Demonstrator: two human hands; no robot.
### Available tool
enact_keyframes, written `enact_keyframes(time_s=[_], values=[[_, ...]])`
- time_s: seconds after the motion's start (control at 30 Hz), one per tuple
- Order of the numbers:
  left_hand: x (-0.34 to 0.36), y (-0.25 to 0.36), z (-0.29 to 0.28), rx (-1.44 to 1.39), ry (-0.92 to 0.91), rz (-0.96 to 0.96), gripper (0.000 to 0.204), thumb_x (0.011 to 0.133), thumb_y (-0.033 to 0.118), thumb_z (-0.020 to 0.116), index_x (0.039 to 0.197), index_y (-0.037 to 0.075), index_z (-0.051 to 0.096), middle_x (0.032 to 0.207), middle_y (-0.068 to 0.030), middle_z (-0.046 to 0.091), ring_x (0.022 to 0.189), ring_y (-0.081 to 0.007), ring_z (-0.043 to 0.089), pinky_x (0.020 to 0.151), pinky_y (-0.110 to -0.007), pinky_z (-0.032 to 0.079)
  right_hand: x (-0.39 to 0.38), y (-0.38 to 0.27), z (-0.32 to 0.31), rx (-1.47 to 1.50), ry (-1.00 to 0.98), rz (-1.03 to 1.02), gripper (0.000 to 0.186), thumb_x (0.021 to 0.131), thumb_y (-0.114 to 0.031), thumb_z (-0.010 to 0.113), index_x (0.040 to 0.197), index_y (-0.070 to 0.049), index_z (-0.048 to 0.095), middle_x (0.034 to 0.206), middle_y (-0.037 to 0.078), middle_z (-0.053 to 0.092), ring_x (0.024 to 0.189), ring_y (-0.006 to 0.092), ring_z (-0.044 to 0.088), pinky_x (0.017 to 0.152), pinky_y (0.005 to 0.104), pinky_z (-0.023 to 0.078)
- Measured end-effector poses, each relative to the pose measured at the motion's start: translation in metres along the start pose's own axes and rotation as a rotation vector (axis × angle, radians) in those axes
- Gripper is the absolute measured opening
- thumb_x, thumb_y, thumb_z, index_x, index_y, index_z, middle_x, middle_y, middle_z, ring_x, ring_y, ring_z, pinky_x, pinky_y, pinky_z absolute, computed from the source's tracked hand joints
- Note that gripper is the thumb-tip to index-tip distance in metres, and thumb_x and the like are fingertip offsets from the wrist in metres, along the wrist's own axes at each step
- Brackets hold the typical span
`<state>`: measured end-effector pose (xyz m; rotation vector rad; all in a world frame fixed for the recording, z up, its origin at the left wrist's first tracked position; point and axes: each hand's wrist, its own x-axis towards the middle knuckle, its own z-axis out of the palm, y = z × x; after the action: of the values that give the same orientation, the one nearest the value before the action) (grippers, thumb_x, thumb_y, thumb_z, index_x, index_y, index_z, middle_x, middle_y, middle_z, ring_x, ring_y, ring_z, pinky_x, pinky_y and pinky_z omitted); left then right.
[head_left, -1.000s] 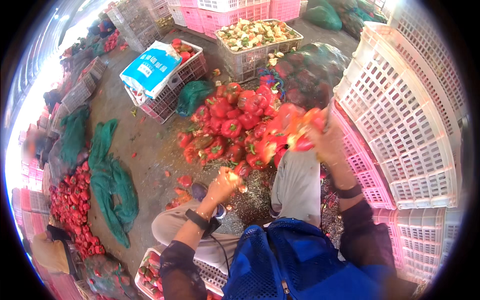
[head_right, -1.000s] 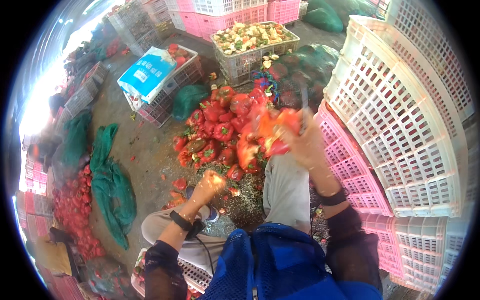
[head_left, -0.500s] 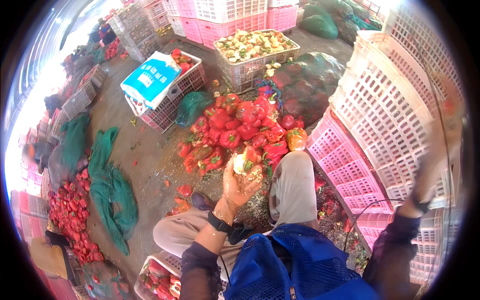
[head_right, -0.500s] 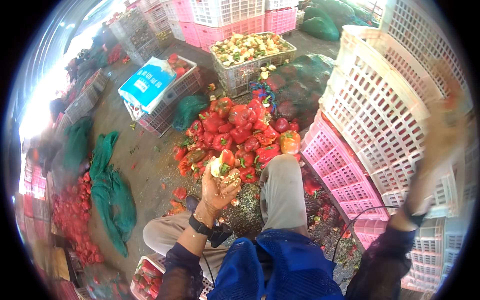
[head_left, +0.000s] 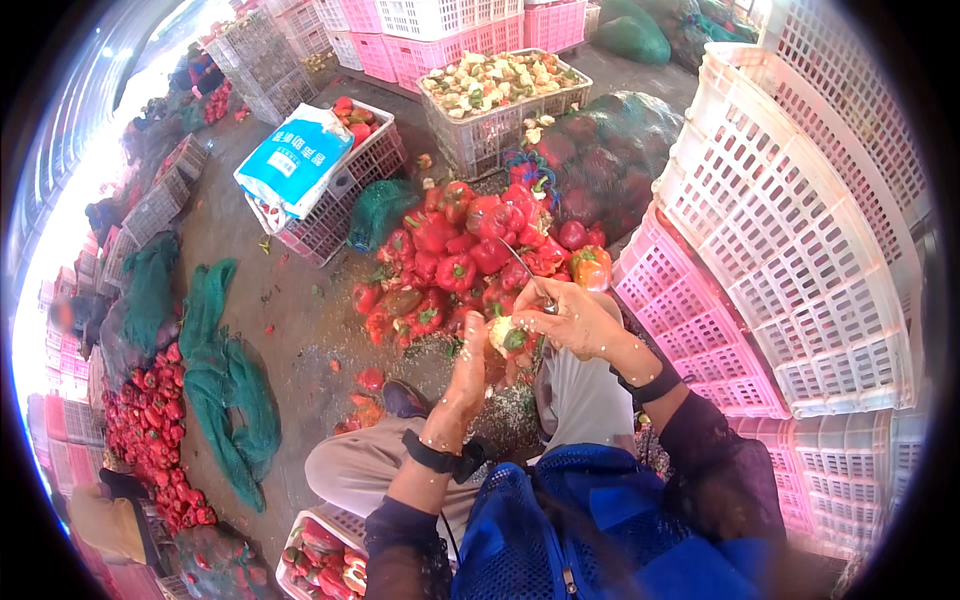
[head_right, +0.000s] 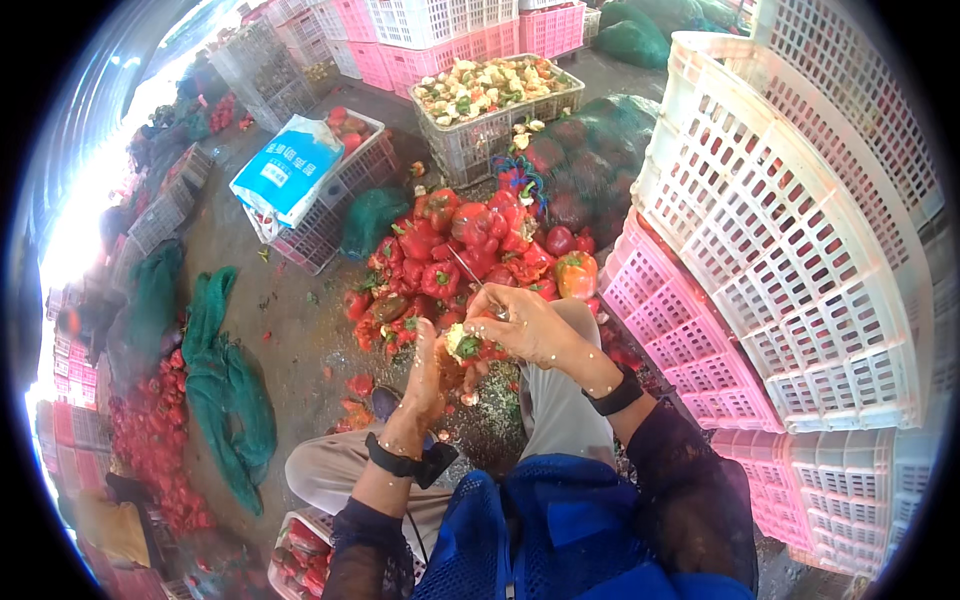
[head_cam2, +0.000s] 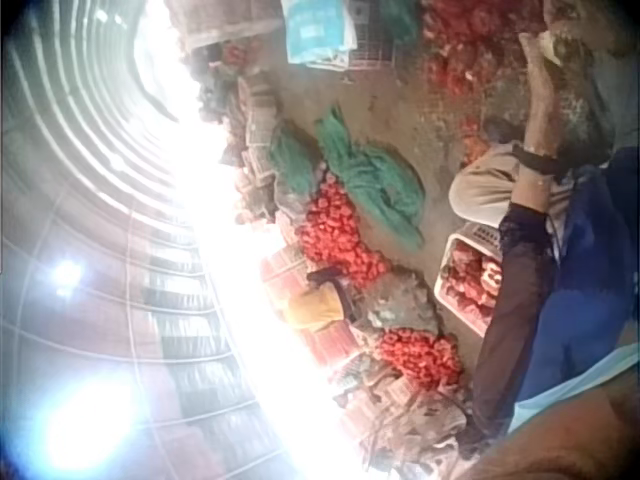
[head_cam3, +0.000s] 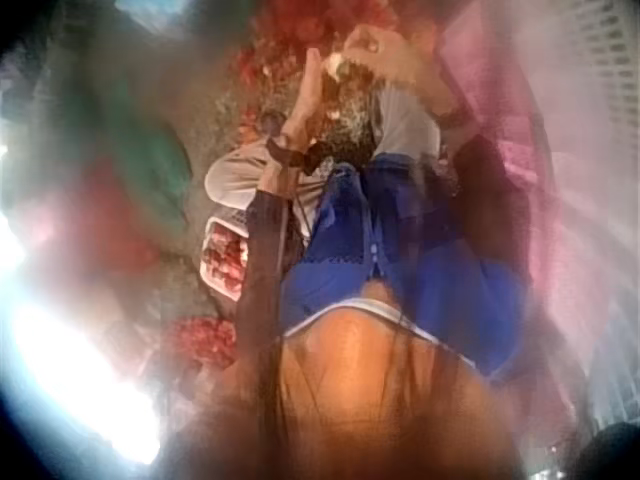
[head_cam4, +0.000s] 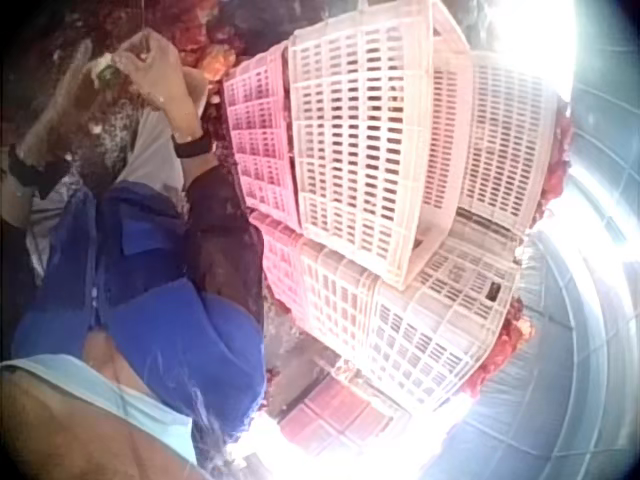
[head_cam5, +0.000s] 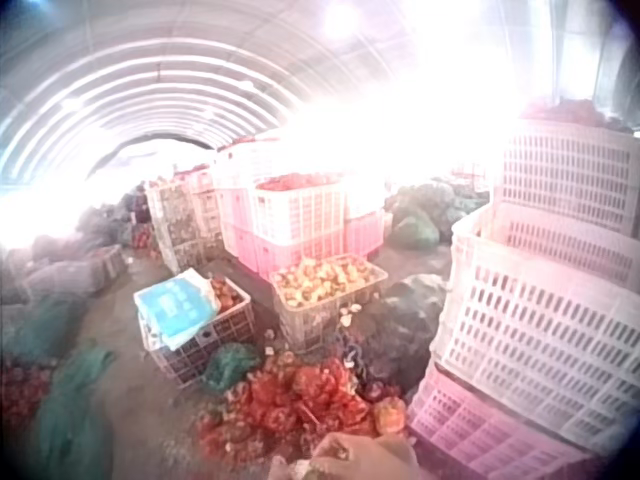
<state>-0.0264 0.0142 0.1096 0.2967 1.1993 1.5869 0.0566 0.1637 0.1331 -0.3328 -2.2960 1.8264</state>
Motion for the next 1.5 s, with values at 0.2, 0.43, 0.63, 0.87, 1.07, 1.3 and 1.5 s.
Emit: enact_keyframes(time_s=[0.2, 0.43, 0.63, 0.87, 1.07, 1.3, 1.5], values=[[-0.005, 0.001, 0.007, 0.083, 0.082, 0.089, 0.019, 0.086, 0.027, 0.057, 0.092, 0.008, 0.056, 0.079, 0.0016, 0.055, 0.064, -0.0053, 0.050, 0.051, -0.021, 0.040, -0.007, -0.035, 0.004, 0.164, -0.066, 0.366, 0.020, 0.086, -0.024, 0.058, 0.085, -0.005, 0.052, 0.057, -0.002, 0.048, 0.043, 0.0043, 0.043, 0.038, 0.0199, 0.034], [0.020, -0.020, 0.025, -0.437, 0.472, 0.396, 0.019, 0.089, 0.029, 0.051, 0.082, 0.011, 0.053, 0.072, 0.0043, 0.047, 0.063, -0.0066, 0.046, 0.054, -0.022, 0.039, -0.006, 0.004, 0.033, 0.351, 0.206, 0.201, 0.020, 0.085, -0.020, 0.059, 0.085, -0.003, 0.049, 0.059, -0.001, 0.048, 0.041, 0.0056, 0.045, 0.037, 0.0206, 0.035], [0.039, -0.013, -0.005, -0.497, 0.272, 0.346, 0.049, 0.086, 0.059, 0.041, 0.087, 0.011, 0.051, 0.057, 0.0037, 0.037, 0.045, -0.0077, 0.031, 0.040, -0.022, 0.024, -0.035, 0.007, 0.043, 0.516, 0.448, 0.198, 0.015, 0.084, -0.013, 0.060, 0.085, -0.004, 0.049, 0.065, 0.001, 0.051, 0.041, 0.0054, 0.045, 0.038, 0.0201, 0.037], [0.038, -0.027, -0.021, -0.758, -0.103, 0.210, 0.056, 0.087, 0.060, 0.036, 0.091, 0.007, 0.054, 0.059, -0.0004, 0.043, 0.044, -0.0097, 0.032, 0.042, -0.023, 0.027, -0.087, -0.134, -0.113, -0.612, 1.406, -0.385, 0.004, 0.085, -0.010, 0.057, 0.083, -0.008, 0.061, 0.073, 0.000, 0.061, 0.068, 0.0087, 0.054, 0.064, 0.0228, 0.043], [0.064, -0.036, -0.014, -0.573, 0.105, 0.110, 0.033, 0.090, 0.040, 0.044, 0.094, 0.010, 0.057, 0.073, -0.0052, 0.060, 0.057, -0.0133, 0.053, 0.047, -0.024, 0.040, -0.117, -0.129, -0.150, -0.919, 1.307, -0.369, 0.019, 0.081, -0.009, 0.061, 0.099, -0.005, 0.061, 0.092, 0.003, 0.063, 0.086, 0.0141, 0.058, 0.075, 0.0253, 0.046], [0.146, -0.117, -0.155, -0.503, 0.189, -0.156, 0.016, 0.086, 0.015, 0.048, 0.086, 0.001, 0.057, 0.078, -0.0094, 0.063, 0.072, -0.0216, 0.063, 0.066, -0.035, 0.055, -0.167, 0.187, -0.077, -0.621, 0.504, 0.615, 0.026, 0.075, -0.029, 0.061, 0.089, -0.007, 0.061, 0.080, 0.015, 0.064, 0.070, 0.0279, 0.063, 0.064, 0.0403, 0.049], [0.221, 0.020, -0.177, -0.277, -0.050, 0.150, 0.006, 0.079, 0.005, 0.053, 0.078, 0.000, 0.057, 0.078, -0.0123, 0.062, 0.071, -0.0223, 0.062, 0.068, -0.034, 0.057, -0.248, 0.326, -0.037, -0.624, 0.558, 1.066, 0.024, 0.074, -0.026, 0.056, 0.091, -0.009, 0.060, 0.087, 0.018, 0.062, 0.076, 0.0363, 0.061, 0.067, 0.0460, 0.048]])
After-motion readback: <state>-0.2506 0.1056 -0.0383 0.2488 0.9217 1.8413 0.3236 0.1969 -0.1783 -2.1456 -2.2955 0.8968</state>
